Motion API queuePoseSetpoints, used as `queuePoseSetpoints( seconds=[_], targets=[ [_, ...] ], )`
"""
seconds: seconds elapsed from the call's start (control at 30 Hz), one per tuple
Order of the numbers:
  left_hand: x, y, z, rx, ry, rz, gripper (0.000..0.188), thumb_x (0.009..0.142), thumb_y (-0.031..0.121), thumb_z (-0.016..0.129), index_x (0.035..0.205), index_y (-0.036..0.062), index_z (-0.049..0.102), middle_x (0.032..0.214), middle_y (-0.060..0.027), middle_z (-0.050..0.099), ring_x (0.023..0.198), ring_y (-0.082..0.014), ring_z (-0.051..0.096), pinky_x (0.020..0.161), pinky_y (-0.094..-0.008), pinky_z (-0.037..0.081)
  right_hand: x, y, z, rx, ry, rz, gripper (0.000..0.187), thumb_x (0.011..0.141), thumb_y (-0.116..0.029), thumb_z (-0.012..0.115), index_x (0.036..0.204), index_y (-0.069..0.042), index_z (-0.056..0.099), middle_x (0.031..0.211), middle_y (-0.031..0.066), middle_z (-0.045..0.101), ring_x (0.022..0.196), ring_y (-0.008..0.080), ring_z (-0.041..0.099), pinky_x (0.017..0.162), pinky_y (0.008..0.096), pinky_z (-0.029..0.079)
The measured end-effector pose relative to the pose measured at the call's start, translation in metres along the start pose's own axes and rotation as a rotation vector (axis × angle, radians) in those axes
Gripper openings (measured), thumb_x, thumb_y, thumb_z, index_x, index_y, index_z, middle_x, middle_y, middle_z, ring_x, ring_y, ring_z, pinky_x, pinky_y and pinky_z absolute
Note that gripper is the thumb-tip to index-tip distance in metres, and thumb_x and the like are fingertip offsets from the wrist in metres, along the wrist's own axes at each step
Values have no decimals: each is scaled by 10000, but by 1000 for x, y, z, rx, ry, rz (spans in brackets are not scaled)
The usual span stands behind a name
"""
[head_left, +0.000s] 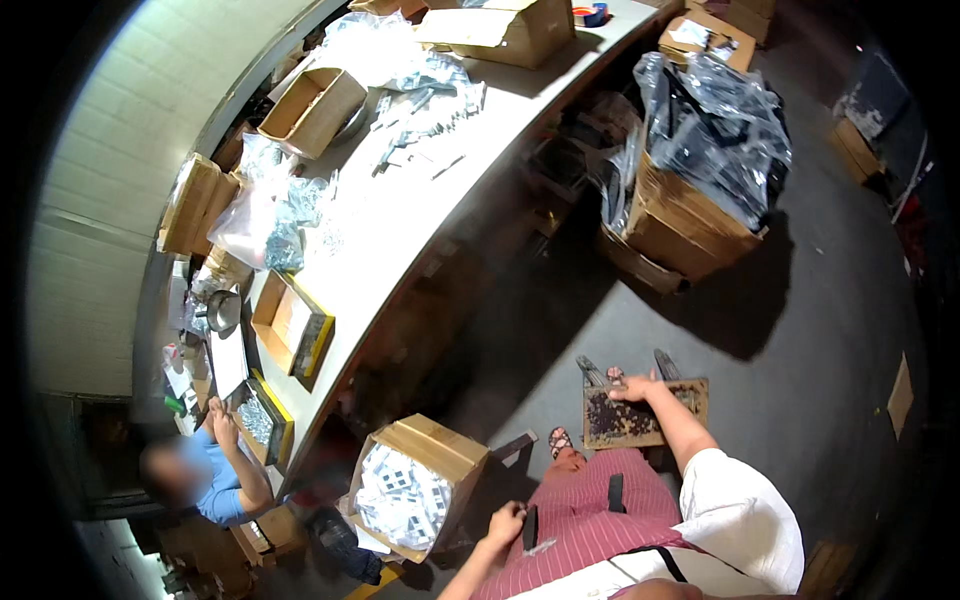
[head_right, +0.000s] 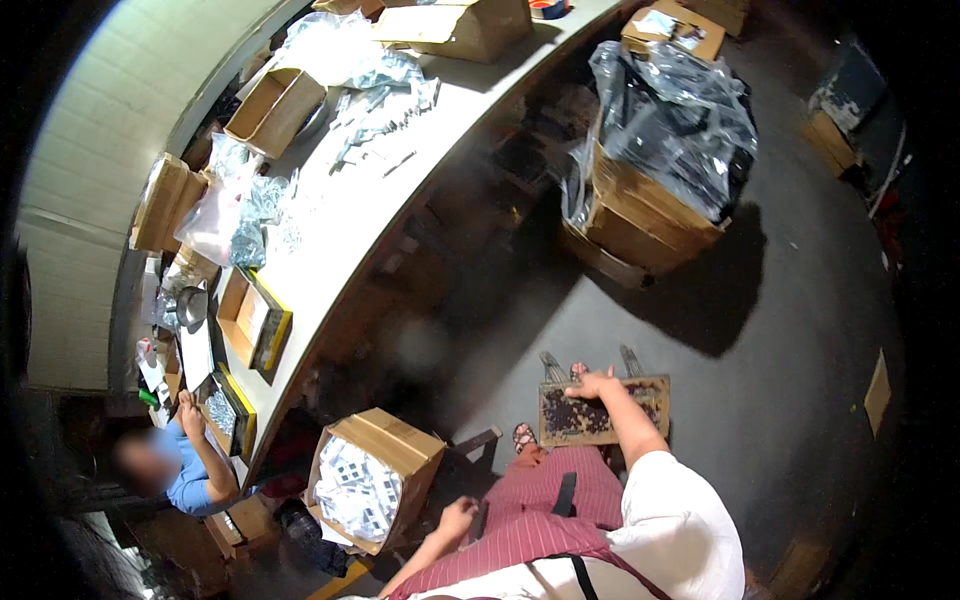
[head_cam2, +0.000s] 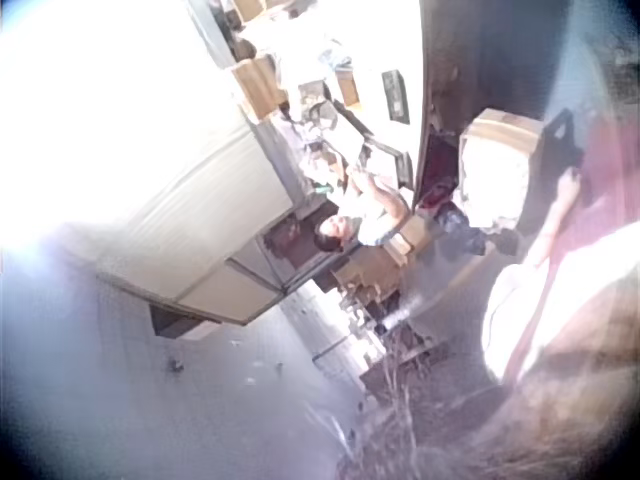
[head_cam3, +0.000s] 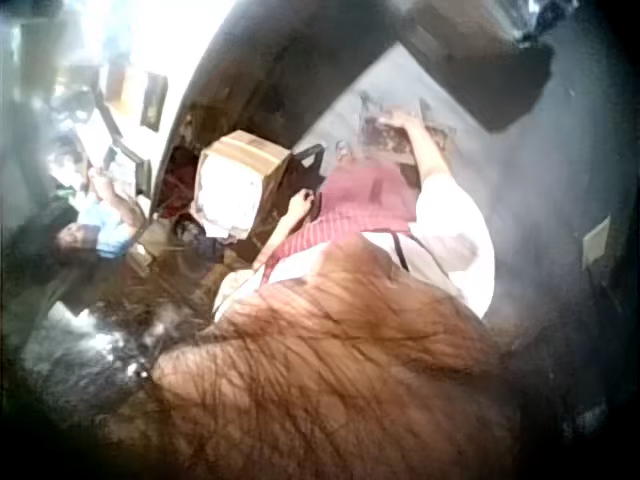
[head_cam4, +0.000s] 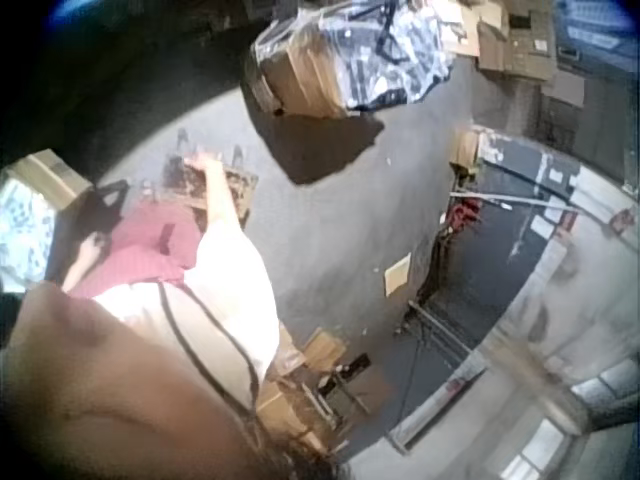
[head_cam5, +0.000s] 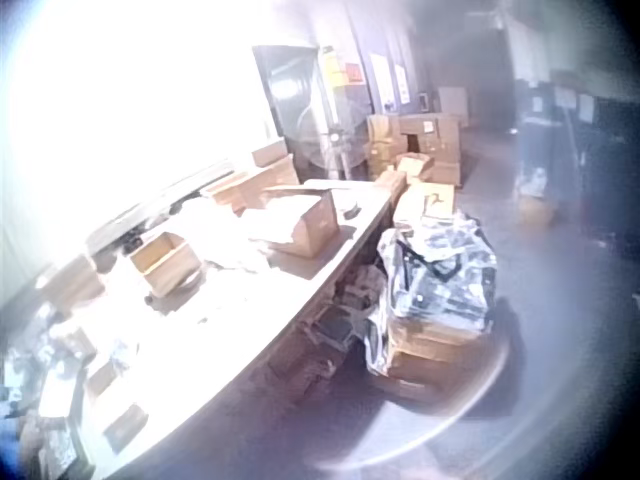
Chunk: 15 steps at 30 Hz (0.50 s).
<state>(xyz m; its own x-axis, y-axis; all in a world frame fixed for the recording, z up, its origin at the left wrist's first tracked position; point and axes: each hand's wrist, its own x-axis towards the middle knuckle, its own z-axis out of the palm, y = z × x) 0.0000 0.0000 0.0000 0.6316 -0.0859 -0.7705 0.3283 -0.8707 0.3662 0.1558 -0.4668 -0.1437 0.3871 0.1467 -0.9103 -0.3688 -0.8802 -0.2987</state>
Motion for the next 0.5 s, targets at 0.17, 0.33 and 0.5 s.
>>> queuePoseSetpoints(
  seconds=[0.17, 0.33, 0.5],
  targets=[
    [11, 82, 33, 14, 27, -100, 268, 961, 296, 632, 1106, 92, 727, 1073, -216, 736, 1020, -416, 710, 892, -484, 562, 27, 3, -95, 267, -24, -58, 1157, 725, -826, 728, 1492, 16, 523, 1537, 246, 508, 1429, 368, 493, 1191, 428, 390],
    [36, 151, 31, -14, 113, 59, 211, 954, 205, 628, 1076, 49, 702, 1048, -228, 708, 1003, -436, 685, 878, -507, 549, 51, 43, -165, 388, 132, -57, 1146, 743, -866, 665, 1453, 28, 561, 1456, 248, 586, 1370, 385, 548, 1165, 453, 409],
    [64, 195, -3, -185, 255, 78, 207, 967, 187, 625, 1085, 30, 690, 1090, -237, 694, 1036, -436, 672, 892, -487, 540, 58, 46, -248, 350, 264, -50, 1103, 851, -850, 540, 1549, -4, 426, 1506, 292, 515, 1395, 428, 506, 1158, 481, 403]
  ],
)
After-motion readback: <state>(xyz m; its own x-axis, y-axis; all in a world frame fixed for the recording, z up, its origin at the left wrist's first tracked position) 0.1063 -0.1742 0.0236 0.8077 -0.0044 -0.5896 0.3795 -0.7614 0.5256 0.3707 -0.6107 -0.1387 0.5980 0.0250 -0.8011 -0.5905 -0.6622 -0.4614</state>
